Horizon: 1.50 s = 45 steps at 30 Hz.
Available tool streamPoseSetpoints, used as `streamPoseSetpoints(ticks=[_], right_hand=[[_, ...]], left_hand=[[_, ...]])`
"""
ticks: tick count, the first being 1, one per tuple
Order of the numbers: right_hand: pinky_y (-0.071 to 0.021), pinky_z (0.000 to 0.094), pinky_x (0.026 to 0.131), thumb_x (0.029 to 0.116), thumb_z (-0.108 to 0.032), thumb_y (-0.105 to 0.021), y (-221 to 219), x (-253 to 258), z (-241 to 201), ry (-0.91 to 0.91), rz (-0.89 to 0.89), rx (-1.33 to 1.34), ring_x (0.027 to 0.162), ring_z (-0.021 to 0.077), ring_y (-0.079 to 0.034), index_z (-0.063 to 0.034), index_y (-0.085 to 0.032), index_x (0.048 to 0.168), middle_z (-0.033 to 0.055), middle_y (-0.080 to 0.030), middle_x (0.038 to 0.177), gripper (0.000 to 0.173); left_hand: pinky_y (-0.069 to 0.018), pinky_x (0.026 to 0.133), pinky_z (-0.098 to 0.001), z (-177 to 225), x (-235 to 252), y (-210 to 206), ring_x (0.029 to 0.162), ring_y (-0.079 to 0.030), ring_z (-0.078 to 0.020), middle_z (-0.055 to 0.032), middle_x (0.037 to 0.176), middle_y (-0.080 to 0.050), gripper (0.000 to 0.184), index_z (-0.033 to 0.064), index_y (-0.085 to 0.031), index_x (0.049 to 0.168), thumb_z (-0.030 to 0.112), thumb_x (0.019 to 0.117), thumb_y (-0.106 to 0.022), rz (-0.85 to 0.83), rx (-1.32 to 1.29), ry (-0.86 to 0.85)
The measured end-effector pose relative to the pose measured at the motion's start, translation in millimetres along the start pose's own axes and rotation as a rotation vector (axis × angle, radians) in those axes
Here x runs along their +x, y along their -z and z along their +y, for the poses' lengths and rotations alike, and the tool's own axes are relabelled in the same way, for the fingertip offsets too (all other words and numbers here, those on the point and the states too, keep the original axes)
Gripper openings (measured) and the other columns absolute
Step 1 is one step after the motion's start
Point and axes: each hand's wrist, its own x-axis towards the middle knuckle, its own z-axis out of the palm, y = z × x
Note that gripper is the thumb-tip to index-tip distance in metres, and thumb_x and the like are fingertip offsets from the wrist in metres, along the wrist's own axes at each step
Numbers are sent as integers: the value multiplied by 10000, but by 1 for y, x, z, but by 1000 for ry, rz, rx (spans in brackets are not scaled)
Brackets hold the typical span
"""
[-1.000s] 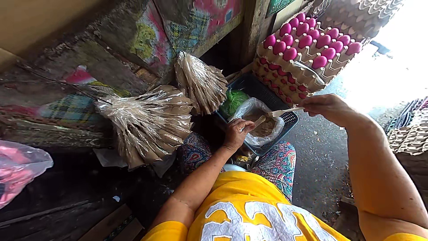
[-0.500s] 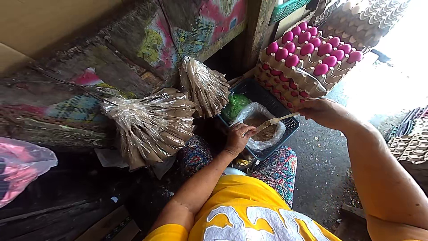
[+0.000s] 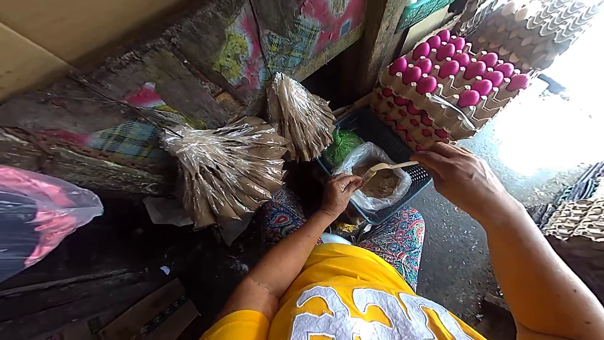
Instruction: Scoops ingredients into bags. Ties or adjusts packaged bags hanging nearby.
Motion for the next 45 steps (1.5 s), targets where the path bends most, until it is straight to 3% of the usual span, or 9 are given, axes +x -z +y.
streamPoseSetpoints(ticks=[5, 10, 18, 24, 30, 33, 37, 41, 45], right_hand=[[-538, 643, 788, 1025, -3, -532, -18, -18, 13, -227, 119, 110, 954, 430, -692, 3, -725, 1146, 242, -692, 1072, 228], [-470, 644, 1006, 1056, -81, -496, -101, -34, 22, -534, -95, 288, 1167, 463, -636, 41, -686, 1233, 282, -671, 1223, 287], [-494, 564, 1027, 968, -206, -702, -92, 26, -61, -189, -19, 573, 1243, 359, -600, -19, -679, 1279, 192, -635, 1325, 364], [-536, 482, 955, 966, -116, -676, -90, 58, -83, 6, 118, 462, 1108, 293, -660, -30, -757, 986, 146, -698, 1156, 120], [-545, 441, 938, 968, -150, -680, -94, 60, -98, 2, 204, 461, 1072, 273, -663, -9, -725, 957, 151, -694, 1125, 148], [-556, 503, 904, 953, -137, -705, -107, 58, -97, -4, 90, 459, 1037, 314, -674, -2, -731, 937, 168, -698, 1091, 139], [-553, 443, 904, 970, -179, -680, -89, 57, -108, 13, 113, 496, 1038, 262, -669, -13, -736, 967, 149, -698, 1088, 175], [-580, 425, 852, 992, -183, -649, -79, 62, -101, -61, 84, 542, 972, 245, -685, 8, -724, 1012, 172, -686, 1114, 205], [-538, 398, 837, 1019, -232, -625, -74, 62, -86, -179, 197, 493, 941, 235, -658, 28, -706, 1020, 192, -676, 1087, 271]], left_hand=[[-536, 946, -344, 0, -4, 11, 990, -688, -170, -118, 1008, -740, 142, 14, -780, 1045, 66, 950, -688, 40, -136, 107], [-554, 906, -259, 17, -9, 30, 979, -675, -94, -110, 1034, -720, 130, -32, -752, 1044, 22, 948, -682, 85, -367, 239], [-555, 904, -264, 18, -15, 52, 967, -667, -86, -92, 1032, -712, 131, -33, -748, 1048, -8, 937, -681, 158, -426, 227], [-560, 887, -253, 24, -21, 66, 950, -669, -68, -60, 1016, -713, 124, -13, -747, 1039, -17, 938, -674, 160, -435, 162], [-450, 1113, -380, 14, -27, 81, 1286, -580, -186, -149, 1365, -630, 327, -28, -633, 1325, 111, 1056, -509, 94, -453, 192], [-441, 1126, -396, 9, -29, 82, 1295, -578, -203, -151, 1369, -629, 364, -23, -614, 1351, 171, 1080, -467, 77, -445, 183], [-399, 1150, -386, 19, -24, 89, 1345, -527, -205, -176, 1450, -560, 461, -37, -517, 1445, 223, 1084, -398, -117, -351, 93], [-536, 943, -349, 42, -16, 85, 1026, -646, -163, -176, 1166, -664, 328, -74, -568, 1308, 128, 1060, -494, -313, -356, 109], [-509, 715, -251, 34, -23, 81, 745, -552, -61, -60, 922, -604, 293, -53, -586, 1226, 143, 1082, -424, -326, -452, 175]])
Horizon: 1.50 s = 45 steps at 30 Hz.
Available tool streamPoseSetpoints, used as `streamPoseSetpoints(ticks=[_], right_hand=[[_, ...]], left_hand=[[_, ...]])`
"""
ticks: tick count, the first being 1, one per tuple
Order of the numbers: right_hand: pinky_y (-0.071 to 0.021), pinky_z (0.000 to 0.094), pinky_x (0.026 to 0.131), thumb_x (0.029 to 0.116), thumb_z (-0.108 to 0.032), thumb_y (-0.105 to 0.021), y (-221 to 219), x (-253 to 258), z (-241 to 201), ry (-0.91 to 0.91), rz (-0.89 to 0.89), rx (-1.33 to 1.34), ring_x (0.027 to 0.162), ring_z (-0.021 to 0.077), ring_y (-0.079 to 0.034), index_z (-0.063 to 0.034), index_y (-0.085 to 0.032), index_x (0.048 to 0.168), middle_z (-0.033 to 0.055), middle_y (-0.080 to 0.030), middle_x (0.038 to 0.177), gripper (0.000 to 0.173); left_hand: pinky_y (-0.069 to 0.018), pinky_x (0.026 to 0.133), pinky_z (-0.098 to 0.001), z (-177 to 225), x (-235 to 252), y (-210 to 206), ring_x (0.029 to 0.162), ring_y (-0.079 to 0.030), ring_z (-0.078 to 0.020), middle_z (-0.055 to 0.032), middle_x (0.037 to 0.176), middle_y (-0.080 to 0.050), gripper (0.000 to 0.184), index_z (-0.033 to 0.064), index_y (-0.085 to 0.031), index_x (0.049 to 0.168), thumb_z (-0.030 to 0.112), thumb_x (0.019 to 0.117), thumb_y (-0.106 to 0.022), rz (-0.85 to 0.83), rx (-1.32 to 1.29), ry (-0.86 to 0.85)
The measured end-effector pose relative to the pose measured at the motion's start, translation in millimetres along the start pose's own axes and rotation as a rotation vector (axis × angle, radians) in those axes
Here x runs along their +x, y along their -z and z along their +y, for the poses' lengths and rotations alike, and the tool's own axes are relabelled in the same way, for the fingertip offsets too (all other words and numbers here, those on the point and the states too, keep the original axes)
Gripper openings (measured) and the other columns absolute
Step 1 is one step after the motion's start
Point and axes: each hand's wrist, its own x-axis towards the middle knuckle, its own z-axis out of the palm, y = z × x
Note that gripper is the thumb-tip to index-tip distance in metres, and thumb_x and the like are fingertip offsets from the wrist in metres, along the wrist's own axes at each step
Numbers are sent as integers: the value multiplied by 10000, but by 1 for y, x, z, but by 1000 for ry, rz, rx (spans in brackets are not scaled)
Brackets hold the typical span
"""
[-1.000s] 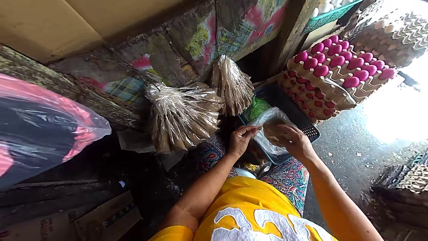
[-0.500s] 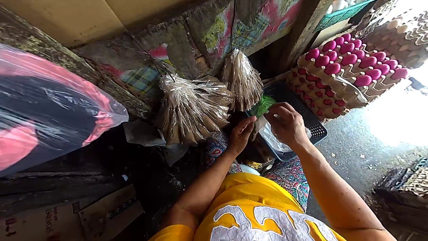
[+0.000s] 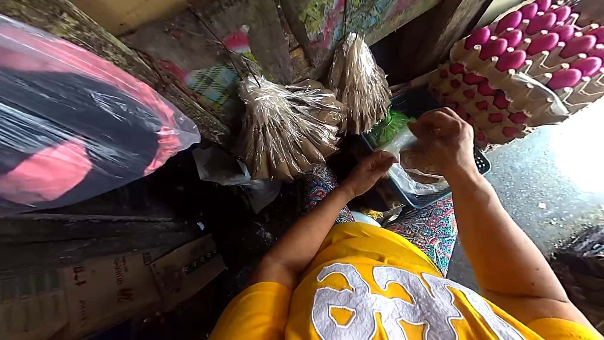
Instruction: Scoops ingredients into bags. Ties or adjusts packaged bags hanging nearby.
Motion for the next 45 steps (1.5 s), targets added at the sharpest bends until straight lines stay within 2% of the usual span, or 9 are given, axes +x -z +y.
streamPoseSetpoints(ticks=[7, 12, 14, 22, 26, 31, 34, 39, 45], right_hand=[[-527, 417, 842, 1027, -292, -608, 8, -10, 37, -122, 75, -3, 916, 244, -653, 23, -705, 1033, 193, -667, 1064, 329], [-555, 573, 891, 1024, -135, -590, 7, -32, 26, -142, 141, -95, 1087, 406, -652, 24, -601, 1317, 269, -587, 1311, 333], [-571, 582, 885, 1023, -87, -562, -3, -53, 21, -72, 131, -159, 1127, 406, -654, 13, -574, 1381, 254, -573, 1361, 372], [-588, 520, 869, 932, 83, -532, -21, -102, 44, 80, -254, -187, 1200, 370, -667, -72, -517, 1494, 162, -485, 1560, 583], [-570, 516, 897, 918, 96, -563, -7, -98, 44, 62, -380, -202, 1223, 397, -637, -81, -449, 1546, 167, -416, 1607, 662], [-512, 512, 1024, 969, 14, -555, 3, -88, 48, 61, -435, -239, 1320, 410, -558, -37, -409, 1557, 236, -518, 1490, 608], [-515, 523, 982, 974, 27, -538, 7, -83, 52, 81, -478, -340, 1217, 420, -597, -43, -413, 1556, 246, -620, 1296, 599], [-511, 548, 929, 1037, -22, -467, 18, -74, 50, 93, -548, -410, 1184, 431, -604, -24, -527, 1443, 245, -632, 1252, 410], [-534, 538, 892, 1002, 20, -493, 28, -76, 48, 156, -450, -418, 1144, 416, -632, 10, -644, 1235, 229, -665, 1168, 278]], left_hand=[[-536, 795, -285, -3, -11, -5, 660, -517, -45, 73, 708, -461, 215, 113, -561, 1065, 182, 1093, -359, -121, -314, 338], [-567, 829, -316, -4, 11, -17, 792, -610, -104, -37, 882, -558, 291, -39, -552, 1171, 171, 1119, -359, -60, -115, 410], [-565, 783, -307, -5, 22, -21, 725, -591, -93, -14, 802, -544, 316, -57, -558, 1179, 166, 1120, -343, -18, -9, 421], [-487, 650, -260, -8, 35, -41, 671, -525, -76, -49, 855, -563, 337, -83, -538, 1302, 109, 1064, -395, 0, 174, 332], [-487, 670, -240, -7, 30, -46, 677, -529, -50, -33, 840, -577, 274, -70, -588, 1207, 104, 1051, -444, -62, 212, 282], [-500, 951, -314, 10, 31, -41, 1012, -630, -127, -152, 1169, -664, 376, -58, -563, 1341, 191, 1087, -440, -297, 356, 217], [-465, 1089, -420, 10, 31, -36, 1209, -631, -215, -181, 1279, -660, 437, -19, -551, 1393, 284, 1094, -449, -349, 478, 233], [-527, 923, -498, 12, 27, -30, 979, -686, -282, -176, 1005, -701, 400, -16, -661, 1176, 299, 1097, -426, -199, 685, 184], [-532, 873, -470, 40, 20, -24, 906, -677, -267, -163, 937, -690, 374, -21, -678, 1095, 261, 1097, -432, -193, 719, 153]])
